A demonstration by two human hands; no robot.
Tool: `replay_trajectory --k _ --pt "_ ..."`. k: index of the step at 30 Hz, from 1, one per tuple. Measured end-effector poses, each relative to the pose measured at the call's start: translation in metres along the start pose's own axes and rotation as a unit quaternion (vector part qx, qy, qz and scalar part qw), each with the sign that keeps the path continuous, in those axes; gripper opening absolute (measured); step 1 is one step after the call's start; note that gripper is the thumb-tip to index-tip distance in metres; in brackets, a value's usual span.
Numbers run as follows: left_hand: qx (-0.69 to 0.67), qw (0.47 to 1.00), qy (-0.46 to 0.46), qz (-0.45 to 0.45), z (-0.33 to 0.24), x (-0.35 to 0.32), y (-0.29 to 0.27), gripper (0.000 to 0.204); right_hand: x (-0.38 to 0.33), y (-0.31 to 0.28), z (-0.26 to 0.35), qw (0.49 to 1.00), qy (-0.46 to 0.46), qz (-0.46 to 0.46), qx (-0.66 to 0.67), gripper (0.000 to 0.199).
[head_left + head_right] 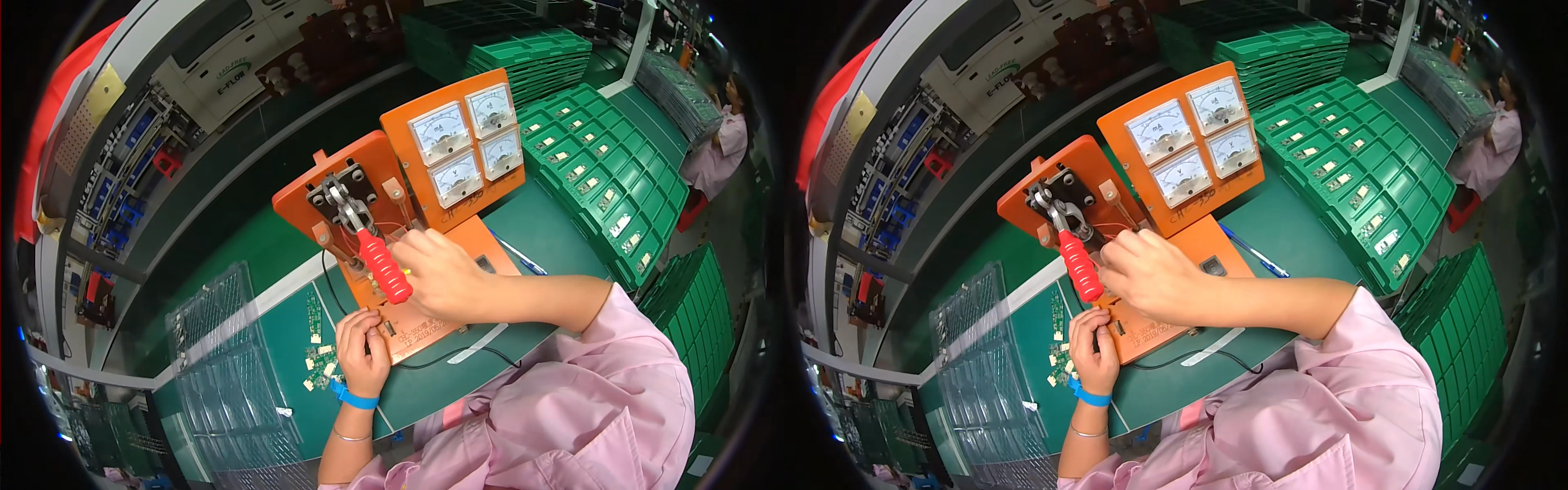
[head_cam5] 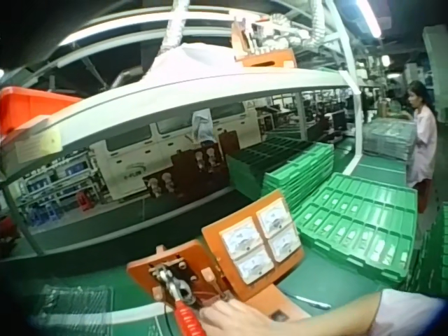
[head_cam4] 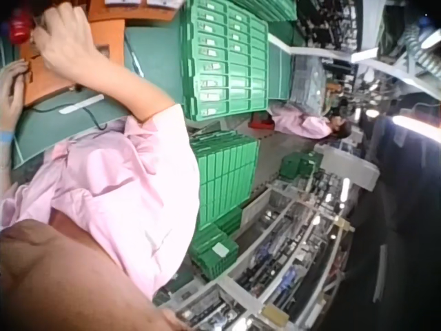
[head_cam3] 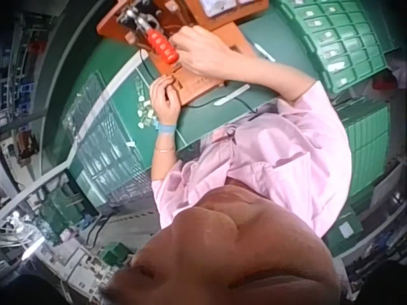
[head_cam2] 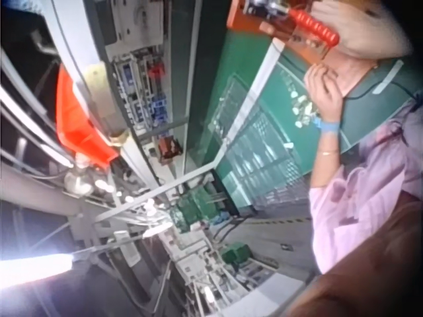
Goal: The person tests circuit boards by placing them into a testing fixture, clamping them with a lever, and pressing buttons. The person places the tested circuit boards into a compartment tray and rearranges plastic trays on the workbench.
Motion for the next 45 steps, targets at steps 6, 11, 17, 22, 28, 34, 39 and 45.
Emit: replay_trajectory --k 6,11,17,22,28,34,39,45 --pt "-0.013 1.0 -0.02 0.007 0.006 0.002 -0.002 0.017 -0.006 0.02 0.006 0.996 -0.034 0.056 -0.057 0.023" --pt "-0.076 0.993 -0.093 0.009 0.011 0.008 -0.008 0.017 -0.024 -0.003 0.0 0.998 0.037 -0.026 0.052 0.023" --pt "-0.075 0.993 -0.097 0.003 -0.011 0.041 -0.006 0.02 -0.071 -0.01 -0.001 0.989 0.099 -0.04 0.104 0.024" --pt "0.02 1.0 -0.013 0.015 -0.013 0.049 0.001 0.024 -0.078 -0.003 -0.006 0.985 0.12 -0.036 0.115 0.021" --pt "0.021 0.998 0.024 -0.052 -0.023 0.042 -0.007 0.025 -0.078 -0.004 -0.006 0.986 0.121 -0.038 0.105 0.019" --pt "0.102 0.984 0.129 -0.064 -0.038 0.036 -0.002 0.025 -0.079 -0.004 -0.005 0.987 0.118 -0.038 0.103 0.018" --pt "0.089 0.985 0.13 -0.071 -0.035 0.035 -0.002 0.024 -0.078 -0.002 -0.001 0.988 0.11 -0.009 0.103 0.022" --pt "-0.001 0.993 0.027 -0.112 -0.014 0.048 -0.039 0.02 -0.051 -0.033 -0.022 0.96 0.181 -0.119 0.178 0.024"
Point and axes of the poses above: each hand's wrist, its own x-axis towards the middle knuckle, its own y-axis out of the palm, z = x × y, the point moved 10 cm from there along x, towards the middle knuckle, and after that the axes turned 15 degrees about -y, right-handed, at the moved point
